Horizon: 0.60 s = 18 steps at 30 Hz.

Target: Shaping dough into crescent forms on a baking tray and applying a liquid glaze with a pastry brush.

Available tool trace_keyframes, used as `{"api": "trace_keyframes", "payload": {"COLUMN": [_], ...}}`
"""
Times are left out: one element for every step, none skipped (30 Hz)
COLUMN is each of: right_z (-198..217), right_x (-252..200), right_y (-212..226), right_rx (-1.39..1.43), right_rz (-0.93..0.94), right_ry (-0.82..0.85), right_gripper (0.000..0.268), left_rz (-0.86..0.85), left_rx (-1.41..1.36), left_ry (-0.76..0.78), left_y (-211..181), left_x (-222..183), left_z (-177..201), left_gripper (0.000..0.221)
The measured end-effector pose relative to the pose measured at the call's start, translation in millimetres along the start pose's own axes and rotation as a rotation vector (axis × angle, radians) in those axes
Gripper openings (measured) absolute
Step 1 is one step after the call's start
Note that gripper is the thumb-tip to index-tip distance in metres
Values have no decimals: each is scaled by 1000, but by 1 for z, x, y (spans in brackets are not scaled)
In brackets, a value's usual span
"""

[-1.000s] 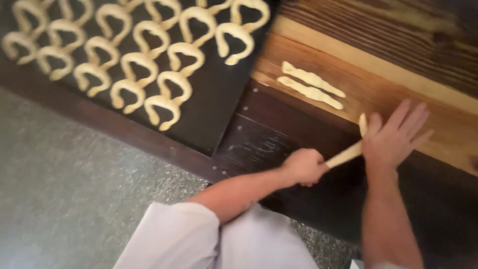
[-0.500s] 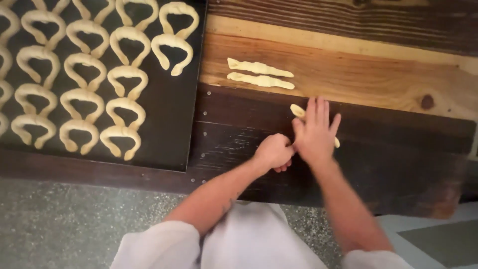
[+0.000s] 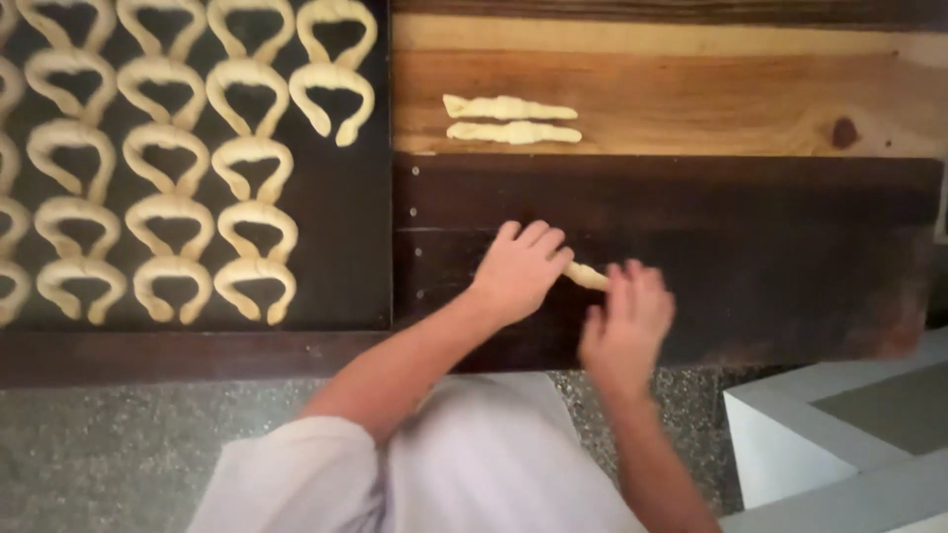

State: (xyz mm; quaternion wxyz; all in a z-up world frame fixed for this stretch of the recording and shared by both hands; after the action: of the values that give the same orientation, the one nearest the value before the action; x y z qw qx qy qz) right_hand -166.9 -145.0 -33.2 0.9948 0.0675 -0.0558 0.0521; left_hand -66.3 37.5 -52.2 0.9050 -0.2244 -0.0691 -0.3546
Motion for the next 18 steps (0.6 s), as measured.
{"api": "trace_keyframes", "payload": {"right_z": [-2, -8, -15, -24, -5, 12, 24, 23, 23, 22, 16, 10, 6, 11, 17, 22, 22, 23], "right_x": [-1, -3, 1, 6, 19, 30, 42, 61, 74, 87, 96, 105, 115, 124, 132, 139, 140, 142], "right_y": [-20, -34, -49, -63, -49, -37, -19, -5, 10, 26, 39, 53, 66, 81, 96, 112, 122, 133], "right_rx": [-81, -79, -30, 19, 36, 482, 936, 959, 1173, 1384, 1393, 1449, 1494, 1494, 1438, 1381, 1376, 1307], "right_rz": [-115, -124, -102, -80, -51, -259, -461, -427, -499, -575, -560, -448, -334, -320, -233, -148, -148, -144], "right_ry": [6, 4, 2, 1, 3, 102, 222, 244, 283, 329, 349, 429, 496, 503, 514, 525, 527, 509], "right_gripper": [76, 76, 54, 32, 32, 27, 21, 21, 20, 21, 21, 23, 30, 30, 28, 27, 27, 26], "left_rz": [-61, -69, 11, 92, 122, 352, 589, 627, 762, 882, 900, 911, 907, 910, 952, 991, 991, 1019], "left_rx": [1, 1, -62, -124, -108, -424, -737, -717, -1007, -1292, -1282, -1294, -1312, -1308, -1174, -1040, -1045, -1078], "left_ry": [-75, -71, 78, 226, 220, 355, 472, 452, 302, 125, 108, 55, 4, -11, -8, -6, -8, -53], "left_y": [1, -4, -3, -3, 2, 8, 15, 28, 38, 48, 57, 67, 77, 86, 96, 106, 110, 114], "left_x": [1, 1, 5, 8, 9, 8, 3, -9, -25, -41, -53, -66, -76, -86, -97, -108, -114, -120], "left_z": [-15, -6, 2, 10, 33, 55, 79, 82, 86, 89, 108, 128, 147, 162, 176, 190, 200, 210], "left_gripper": [13, 13, 19, 26, 26, 32, 38, 38, 33, 30, 30, 31, 35, 35, 33, 30, 30, 30]}}
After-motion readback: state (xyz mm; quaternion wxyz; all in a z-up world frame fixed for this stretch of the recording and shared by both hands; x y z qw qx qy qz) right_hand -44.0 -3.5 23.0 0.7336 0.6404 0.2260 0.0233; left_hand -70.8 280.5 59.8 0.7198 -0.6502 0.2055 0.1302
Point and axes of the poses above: each hand's wrist, its own x-axis towards the middle knuckle, its own z-axis out of the back of the hand, y = z × x, the point moved 1 cm from there along x, towards the middle knuckle, and after that the axes turned 5 degrees about y, right-handed, at the moved point
